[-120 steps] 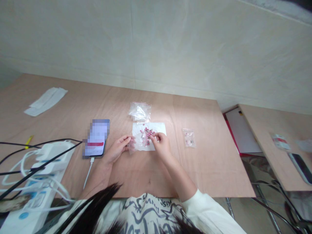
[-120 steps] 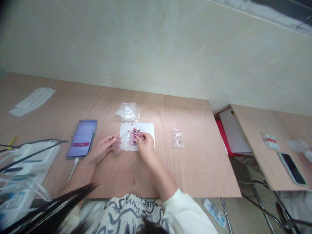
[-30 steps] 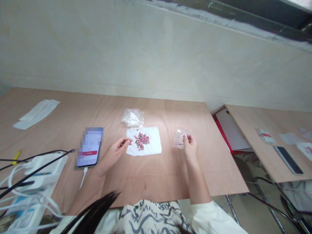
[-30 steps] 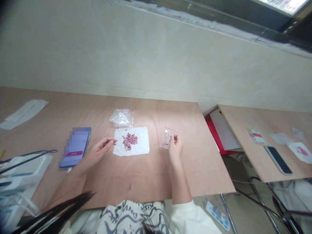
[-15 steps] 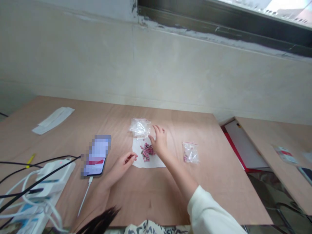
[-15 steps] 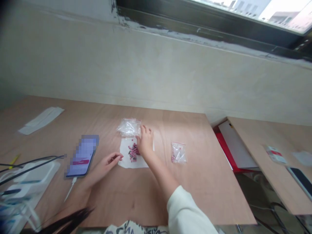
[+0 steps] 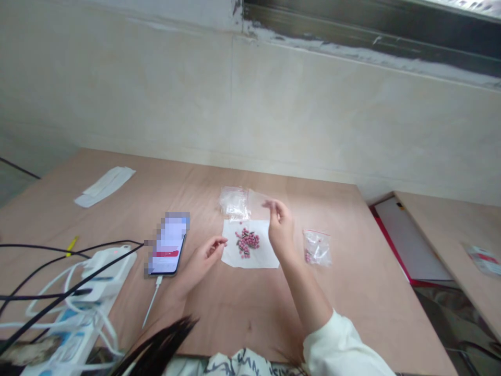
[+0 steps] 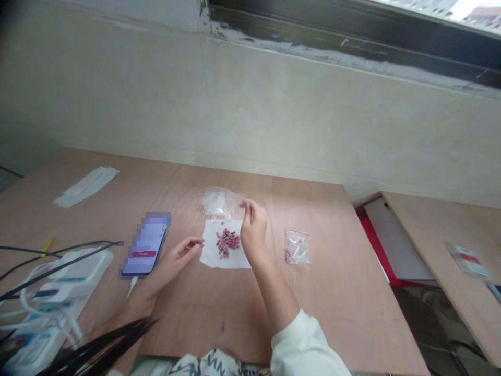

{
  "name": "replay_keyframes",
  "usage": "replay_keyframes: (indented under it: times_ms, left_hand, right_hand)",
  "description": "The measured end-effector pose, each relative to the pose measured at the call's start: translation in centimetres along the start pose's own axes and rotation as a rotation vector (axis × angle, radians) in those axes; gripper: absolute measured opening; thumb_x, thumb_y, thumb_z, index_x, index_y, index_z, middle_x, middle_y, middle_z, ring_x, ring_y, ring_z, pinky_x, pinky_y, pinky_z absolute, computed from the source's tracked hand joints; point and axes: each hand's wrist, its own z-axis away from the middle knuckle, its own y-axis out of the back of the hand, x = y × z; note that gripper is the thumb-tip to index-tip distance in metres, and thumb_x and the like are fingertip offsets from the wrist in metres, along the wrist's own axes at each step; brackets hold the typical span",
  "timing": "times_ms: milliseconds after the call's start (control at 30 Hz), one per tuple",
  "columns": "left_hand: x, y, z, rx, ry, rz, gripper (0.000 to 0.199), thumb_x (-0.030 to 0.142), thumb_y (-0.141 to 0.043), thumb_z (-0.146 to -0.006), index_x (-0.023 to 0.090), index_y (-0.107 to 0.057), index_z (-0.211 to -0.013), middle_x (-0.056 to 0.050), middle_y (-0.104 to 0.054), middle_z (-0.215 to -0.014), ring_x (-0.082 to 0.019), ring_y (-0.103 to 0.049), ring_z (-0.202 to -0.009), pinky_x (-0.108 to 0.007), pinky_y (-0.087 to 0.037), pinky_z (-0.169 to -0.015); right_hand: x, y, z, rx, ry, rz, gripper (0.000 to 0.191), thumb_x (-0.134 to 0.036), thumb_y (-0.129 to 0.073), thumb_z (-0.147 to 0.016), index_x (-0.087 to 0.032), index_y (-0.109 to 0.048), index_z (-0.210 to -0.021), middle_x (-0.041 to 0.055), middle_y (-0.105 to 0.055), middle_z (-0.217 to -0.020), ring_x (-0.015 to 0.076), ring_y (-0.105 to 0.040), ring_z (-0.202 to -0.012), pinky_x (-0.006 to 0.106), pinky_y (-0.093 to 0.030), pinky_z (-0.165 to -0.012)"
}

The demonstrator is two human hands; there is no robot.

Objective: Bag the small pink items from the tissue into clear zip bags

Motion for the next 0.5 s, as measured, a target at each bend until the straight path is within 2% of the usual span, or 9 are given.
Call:
replay_keyframes:
  times_ms: [33,100,167,200,300,400,500]
  left_hand:
    - [0.5,-0.1,0.1,0.016,-0.007,0.037,0.030,0.035,-0.046,-0.079,0.017,-0.053,-0.102,-0.006,-0.059,-0.101,-0.017,-0.055,-0.087,-0.028,-0.043,-0.077]
    - [1.6,-0.5,0.3,-0.002,-0.017,0.112,0.034,0.035,-0.048,-0.078,0.017,-0.050,-0.107,-0.007,-0.057,-0.107,-0.017,-0.054,-0.091,-0.028,-0.043,-0.079]
    - [2.8,-0.9,0.5,-0.064,-0.019,0.150,0.030,0.035,-0.051,-0.076,0.016,-0.054,-0.100,-0.006,-0.060,-0.096,-0.016,-0.055,-0.084,-0.027,-0.044,-0.075]
    - [3.2,-1.1,0.7,-0.088,-0.017,0.154,0.027,0.035,-0.051,-0.076,0.015,-0.056,-0.094,-0.004,-0.061,-0.087,-0.015,-0.056,-0.078,-0.027,-0.044,-0.073]
    - [4.0,-1.7,1.3,-0.123,-0.002,0.153,0.024,0.035,-0.050,-0.077,0.014,-0.058,-0.084,0.000,-0.057,-0.066,-0.013,-0.054,-0.065,-0.027,-0.044,-0.069]
    - [4.1,-2.2,1.6,-0.161,0.015,0.173,0.024,0.034,-0.053,-0.075,0.015,-0.057,-0.088,-0.001,-0.059,-0.076,-0.013,-0.055,-0.072,-0.026,-0.043,-0.070]
    - [4.0,-2.5,1.5,-0.191,0.024,0.146,0.021,0.033,-0.055,-0.073,0.015,-0.057,-0.084,-0.001,-0.059,-0.081,-0.013,-0.054,-0.074,-0.024,-0.043,-0.068]
  right_hand:
    - [-0.4,1.1,1.1,-0.007,-0.055,-0.077,0.023,-0.029,-0.039,-0.084,-0.018,-0.059,-0.087,0.0053,-0.062,-0.083,0.0177,-0.054,-0.082,0.032,-0.038,-0.077]
    - [-0.5,2.7,3.4,-0.114,-0.171,-0.230,0.023,-0.034,-0.042,-0.082,-0.018,-0.059,-0.081,0.0030,-0.060,-0.073,0.0163,-0.054,-0.073,0.029,-0.040,-0.070]
    - [0.1,3.5,5.7,-0.218,-0.238,-0.306,0.025,-0.036,-0.045,-0.080,-0.018,-0.058,-0.070,0.0022,-0.058,-0.068,0.0156,-0.054,-0.068,0.028,-0.041,-0.066]
    - [0.6,3.7,6.6,-0.231,-0.252,-0.310,0.026,-0.036,-0.045,-0.079,-0.017,-0.057,-0.065,0.0022,-0.058,-0.067,0.0155,-0.054,-0.068,0.028,-0.040,-0.066]
    - [2.0,3.5,8.2,-0.148,-0.253,-0.225,0.028,-0.037,-0.044,-0.079,-0.018,-0.056,-0.063,0.0028,-0.058,-0.068,0.0163,-0.054,-0.071,0.029,-0.039,-0.070]
    - [2.5,3.2,8.6,-0.089,-0.234,-0.157,0.026,-0.036,-0.042,-0.080,-0.018,-0.057,-0.069,0.0037,-0.059,-0.071,0.0174,-0.054,-0.077,0.031,-0.038,-0.074]
    - [2.5,2.8,8.6,-0.116,-0.227,-0.196,0.026,-0.034,-0.038,-0.082,-0.018,-0.056,-0.073,0.0030,-0.057,-0.068,0.0165,-0.054,-0.074,0.030,-0.039,-0.073]
